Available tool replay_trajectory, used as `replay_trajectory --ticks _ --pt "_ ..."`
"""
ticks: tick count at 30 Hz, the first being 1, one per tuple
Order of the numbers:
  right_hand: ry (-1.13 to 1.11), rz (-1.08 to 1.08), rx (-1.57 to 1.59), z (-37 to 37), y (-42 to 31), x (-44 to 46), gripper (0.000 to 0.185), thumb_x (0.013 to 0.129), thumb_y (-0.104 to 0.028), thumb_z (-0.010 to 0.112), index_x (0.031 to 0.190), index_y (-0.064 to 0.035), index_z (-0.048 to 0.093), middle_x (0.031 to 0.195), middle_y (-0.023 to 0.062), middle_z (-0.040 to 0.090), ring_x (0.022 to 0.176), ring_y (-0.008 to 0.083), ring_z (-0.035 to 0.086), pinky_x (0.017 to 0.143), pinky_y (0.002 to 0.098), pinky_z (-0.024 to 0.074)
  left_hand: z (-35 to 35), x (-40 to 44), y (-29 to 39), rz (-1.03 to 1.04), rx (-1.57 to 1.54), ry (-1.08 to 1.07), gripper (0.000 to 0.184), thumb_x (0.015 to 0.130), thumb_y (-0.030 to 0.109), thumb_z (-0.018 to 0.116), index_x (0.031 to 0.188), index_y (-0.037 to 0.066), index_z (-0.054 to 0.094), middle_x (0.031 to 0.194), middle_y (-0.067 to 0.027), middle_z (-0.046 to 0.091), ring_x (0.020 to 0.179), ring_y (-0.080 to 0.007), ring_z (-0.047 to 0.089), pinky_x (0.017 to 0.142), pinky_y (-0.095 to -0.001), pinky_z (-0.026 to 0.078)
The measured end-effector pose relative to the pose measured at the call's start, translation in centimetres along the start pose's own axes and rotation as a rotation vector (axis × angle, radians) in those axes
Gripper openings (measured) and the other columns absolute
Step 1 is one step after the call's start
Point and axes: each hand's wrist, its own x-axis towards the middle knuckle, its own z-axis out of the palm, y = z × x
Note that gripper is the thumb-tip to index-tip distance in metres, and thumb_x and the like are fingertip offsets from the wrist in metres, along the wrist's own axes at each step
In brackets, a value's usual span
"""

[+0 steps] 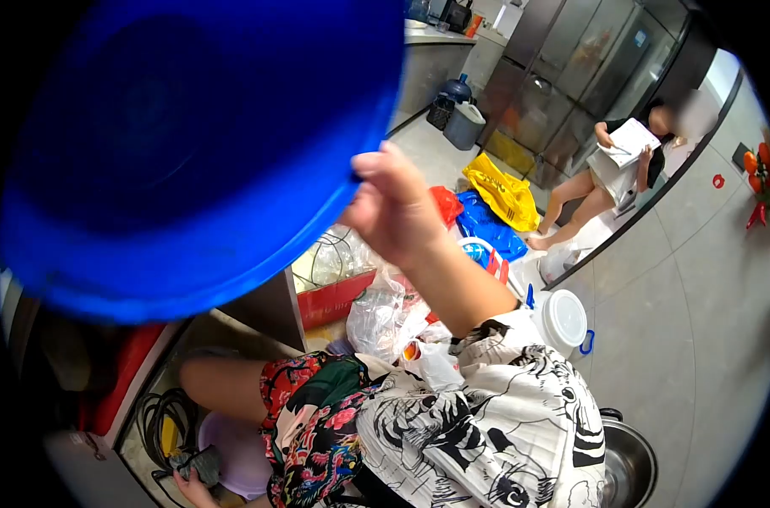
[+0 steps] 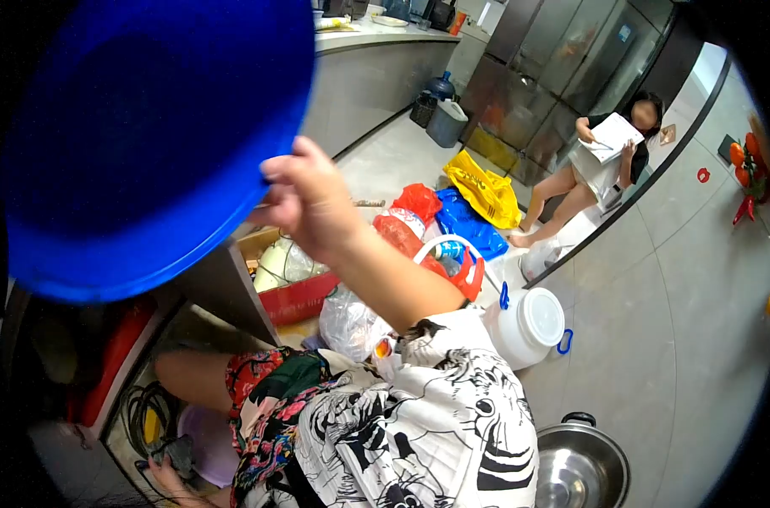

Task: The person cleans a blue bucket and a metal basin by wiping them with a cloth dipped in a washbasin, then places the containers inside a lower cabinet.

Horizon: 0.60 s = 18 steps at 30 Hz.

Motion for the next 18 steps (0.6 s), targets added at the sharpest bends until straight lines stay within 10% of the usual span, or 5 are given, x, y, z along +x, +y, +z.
replay_trajectory --ticks 3,8,18 --pt "-0.084 0.153 0.067 3.3 2.2 1.6 0.04 0.075 -0.008 0.062 0.108 -0.0059 0.039 0.076 0.0028 0.049 0.056 0.009 0.049 0.063 0.0411 0.0571 0.8 -4.3 5.3 0.036 0.207 0.077 0.06 0.083 0.017 0.056 0.135 0.001 0.033 0.136 -0.0207 0.037 0.125 -0.0338 0.036 0.099 -0.0396 0.032" --pt "-0.222 0.377 0.285 9.3 9.0 1.3 0.039 0.073 -0.004 0.062 0.105 -0.0082 0.039 0.078 0.0038 0.053 0.058 0.0111 0.05 0.047 0.025 0.0459 -1.0 -5.2 4.7 0.088 0.282 -0.054 0.06 0.081 0.017 0.057 0.134 0.001 0.036 0.137 -0.0204 0.036 0.124 -0.0336 0.036 0.1 -0.0379 0.031" --pt "-0.382 0.838 0.209 13.3 18.2 -4.4 0.039 0.073 -0.011 0.059 0.106 -0.0062 0.039 0.089 0.0078 0.055 0.069 0.017 0.058 0.052 0.0304 0.0536 -1.8 -11.1 8.7 0.157 0.423 -0.135 0.059 0.081 0.02 0.058 0.132 -0.001 0.037 0.136 -0.0194 0.038 0.122 -0.031 0.04 0.101 -0.036 0.031"
